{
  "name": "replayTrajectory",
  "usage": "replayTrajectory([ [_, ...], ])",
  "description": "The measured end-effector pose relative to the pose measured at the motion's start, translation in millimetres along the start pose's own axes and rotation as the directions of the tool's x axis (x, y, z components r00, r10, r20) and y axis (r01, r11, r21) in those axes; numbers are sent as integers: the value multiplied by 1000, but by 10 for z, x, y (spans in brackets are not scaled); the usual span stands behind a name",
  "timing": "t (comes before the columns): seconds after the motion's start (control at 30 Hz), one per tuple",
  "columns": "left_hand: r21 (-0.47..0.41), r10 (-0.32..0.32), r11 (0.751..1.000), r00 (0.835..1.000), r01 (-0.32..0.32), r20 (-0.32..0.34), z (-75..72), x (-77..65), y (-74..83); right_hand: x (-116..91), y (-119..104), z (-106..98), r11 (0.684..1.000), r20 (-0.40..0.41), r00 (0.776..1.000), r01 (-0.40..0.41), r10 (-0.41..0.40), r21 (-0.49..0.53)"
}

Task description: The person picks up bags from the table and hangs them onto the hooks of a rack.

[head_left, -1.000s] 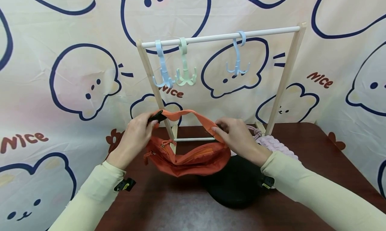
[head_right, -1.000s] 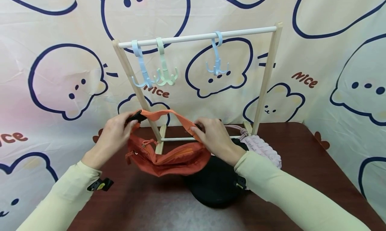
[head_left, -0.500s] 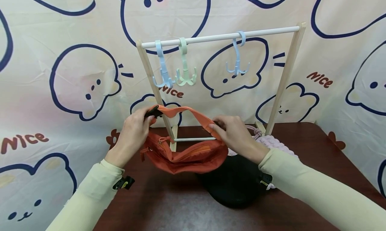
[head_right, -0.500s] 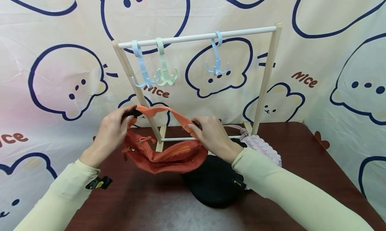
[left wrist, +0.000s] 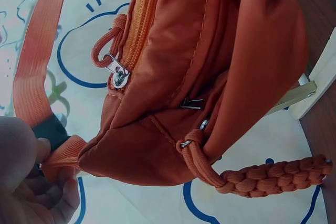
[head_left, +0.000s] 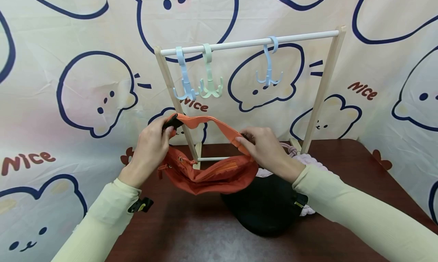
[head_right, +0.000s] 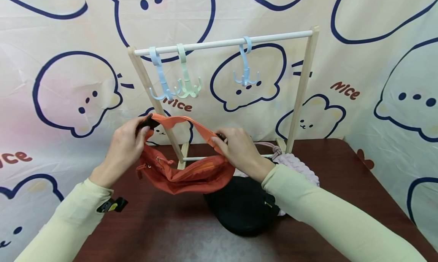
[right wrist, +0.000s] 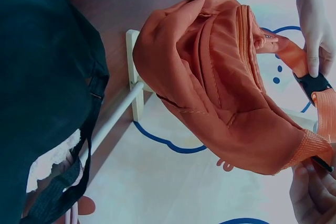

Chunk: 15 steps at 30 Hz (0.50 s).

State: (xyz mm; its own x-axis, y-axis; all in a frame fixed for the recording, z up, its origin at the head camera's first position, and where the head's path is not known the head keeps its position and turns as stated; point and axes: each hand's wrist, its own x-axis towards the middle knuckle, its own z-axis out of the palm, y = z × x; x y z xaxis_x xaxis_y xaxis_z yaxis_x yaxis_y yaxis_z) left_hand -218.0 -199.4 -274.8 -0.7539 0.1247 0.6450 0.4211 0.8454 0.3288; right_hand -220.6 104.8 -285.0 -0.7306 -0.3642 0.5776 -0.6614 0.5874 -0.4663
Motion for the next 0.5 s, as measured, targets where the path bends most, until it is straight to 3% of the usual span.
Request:
replayTrajectory([
  [0.5, -6, 3, 1000, 999, -3, -37, -110, 96, 36, 61, -79, -17, 999, -8, 1000, -19, 19, 34],
])
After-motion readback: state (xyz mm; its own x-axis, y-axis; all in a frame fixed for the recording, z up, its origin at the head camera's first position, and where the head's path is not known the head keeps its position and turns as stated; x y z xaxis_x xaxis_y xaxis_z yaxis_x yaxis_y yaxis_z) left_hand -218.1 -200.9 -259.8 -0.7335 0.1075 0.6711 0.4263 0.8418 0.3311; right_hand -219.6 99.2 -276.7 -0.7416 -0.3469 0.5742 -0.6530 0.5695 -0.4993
